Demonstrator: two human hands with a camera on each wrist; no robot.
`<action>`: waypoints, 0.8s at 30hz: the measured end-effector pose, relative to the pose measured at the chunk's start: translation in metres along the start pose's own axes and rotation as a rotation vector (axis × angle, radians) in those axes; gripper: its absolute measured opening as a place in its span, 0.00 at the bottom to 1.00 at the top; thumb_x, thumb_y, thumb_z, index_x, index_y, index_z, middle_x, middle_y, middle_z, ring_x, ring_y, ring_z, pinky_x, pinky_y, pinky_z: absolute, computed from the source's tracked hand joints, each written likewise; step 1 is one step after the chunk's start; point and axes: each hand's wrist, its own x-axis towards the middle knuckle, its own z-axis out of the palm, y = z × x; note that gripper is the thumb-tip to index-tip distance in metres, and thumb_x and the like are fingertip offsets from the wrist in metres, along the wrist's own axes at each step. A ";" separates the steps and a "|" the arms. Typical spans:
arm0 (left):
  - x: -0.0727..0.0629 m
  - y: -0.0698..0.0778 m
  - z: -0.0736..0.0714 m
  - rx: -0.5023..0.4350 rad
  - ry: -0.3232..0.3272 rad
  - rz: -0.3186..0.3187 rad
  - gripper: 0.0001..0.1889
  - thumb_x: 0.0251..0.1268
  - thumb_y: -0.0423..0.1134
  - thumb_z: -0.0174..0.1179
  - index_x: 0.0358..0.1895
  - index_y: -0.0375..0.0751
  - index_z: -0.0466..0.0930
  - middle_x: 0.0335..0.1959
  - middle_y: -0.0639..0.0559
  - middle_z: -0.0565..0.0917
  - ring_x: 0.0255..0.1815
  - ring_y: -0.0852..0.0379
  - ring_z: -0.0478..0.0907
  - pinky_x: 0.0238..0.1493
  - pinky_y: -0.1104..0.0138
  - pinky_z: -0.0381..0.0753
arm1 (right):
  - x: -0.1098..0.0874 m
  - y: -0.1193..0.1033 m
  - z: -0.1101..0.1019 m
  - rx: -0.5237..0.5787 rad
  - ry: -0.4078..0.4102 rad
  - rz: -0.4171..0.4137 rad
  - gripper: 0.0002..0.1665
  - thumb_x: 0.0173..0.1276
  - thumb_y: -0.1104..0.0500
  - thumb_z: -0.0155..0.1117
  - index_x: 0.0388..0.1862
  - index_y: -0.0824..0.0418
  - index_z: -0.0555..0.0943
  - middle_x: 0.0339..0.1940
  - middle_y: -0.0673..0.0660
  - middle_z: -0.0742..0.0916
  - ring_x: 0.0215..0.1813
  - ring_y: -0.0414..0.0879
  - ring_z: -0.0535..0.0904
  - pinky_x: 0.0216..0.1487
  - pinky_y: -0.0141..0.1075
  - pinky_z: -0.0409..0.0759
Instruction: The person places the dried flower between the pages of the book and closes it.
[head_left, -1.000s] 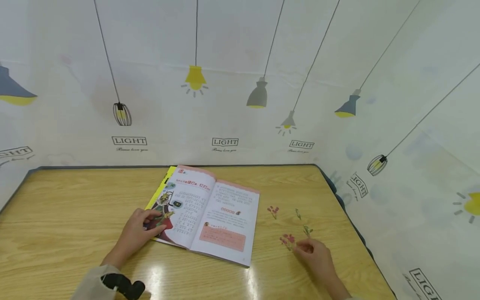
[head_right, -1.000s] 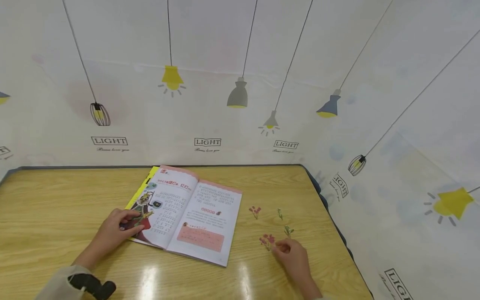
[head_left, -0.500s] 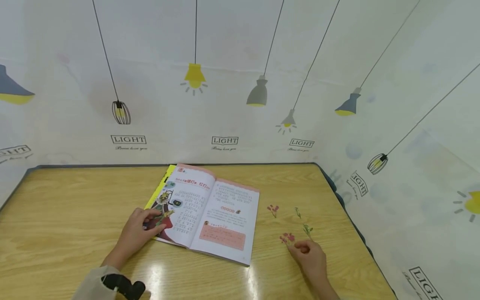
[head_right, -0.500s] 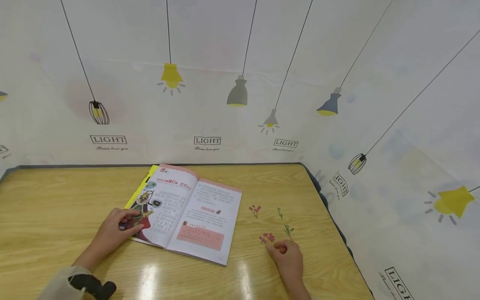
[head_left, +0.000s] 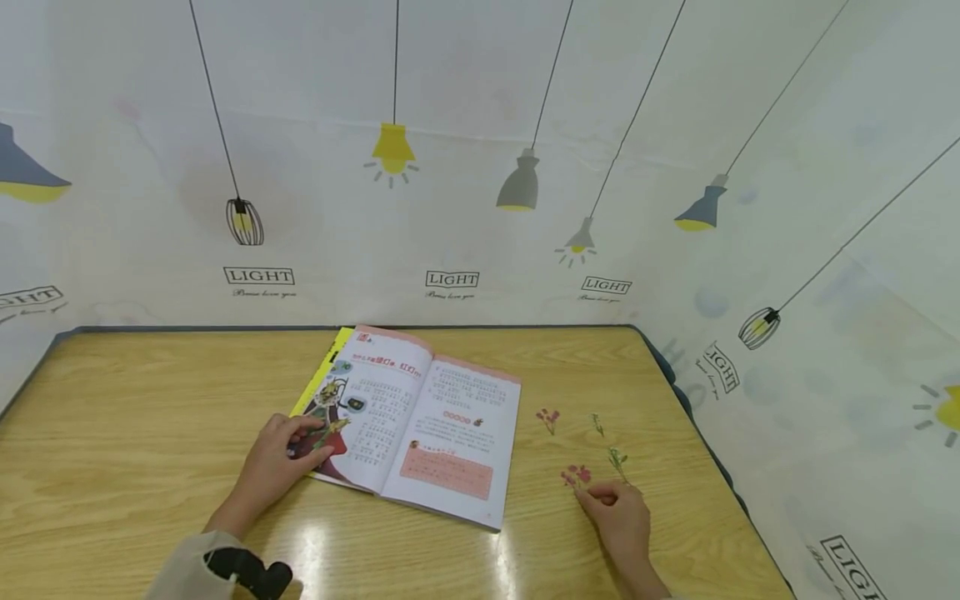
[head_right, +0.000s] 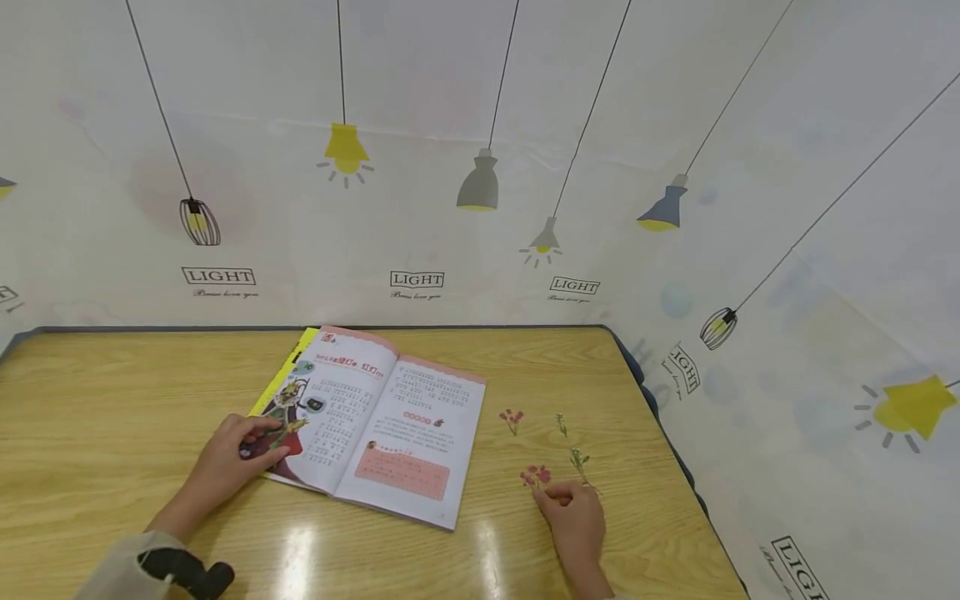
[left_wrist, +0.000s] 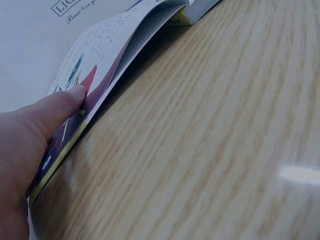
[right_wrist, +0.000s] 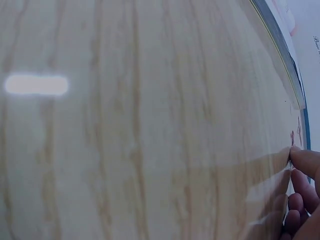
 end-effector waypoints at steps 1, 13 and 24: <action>0.000 0.000 0.000 0.000 -0.001 0.001 0.26 0.52 0.53 0.66 0.49 0.39 0.77 0.37 0.45 0.68 0.38 0.51 0.68 0.39 0.57 0.68 | 0.000 0.000 0.000 0.001 0.004 0.000 0.14 0.51 0.54 0.73 0.27 0.64 0.85 0.24 0.51 0.81 0.26 0.41 0.73 0.27 0.32 0.70; -0.001 0.000 0.000 -0.001 0.013 0.010 0.24 0.52 0.51 0.66 0.49 0.39 0.77 0.37 0.45 0.68 0.37 0.52 0.67 0.39 0.57 0.68 | 0.001 -0.002 0.002 -0.028 -0.018 0.017 0.14 0.53 0.51 0.70 0.26 0.62 0.86 0.20 0.49 0.83 0.24 0.40 0.75 0.25 0.35 0.70; -0.001 0.000 0.001 -0.001 0.015 0.009 0.25 0.52 0.52 0.66 0.49 0.40 0.77 0.36 0.46 0.68 0.37 0.52 0.67 0.38 0.58 0.67 | 0.000 -0.002 0.001 -0.048 -0.068 0.084 0.13 0.56 0.50 0.65 0.28 0.60 0.86 0.21 0.46 0.82 0.30 0.45 0.76 0.40 0.51 0.62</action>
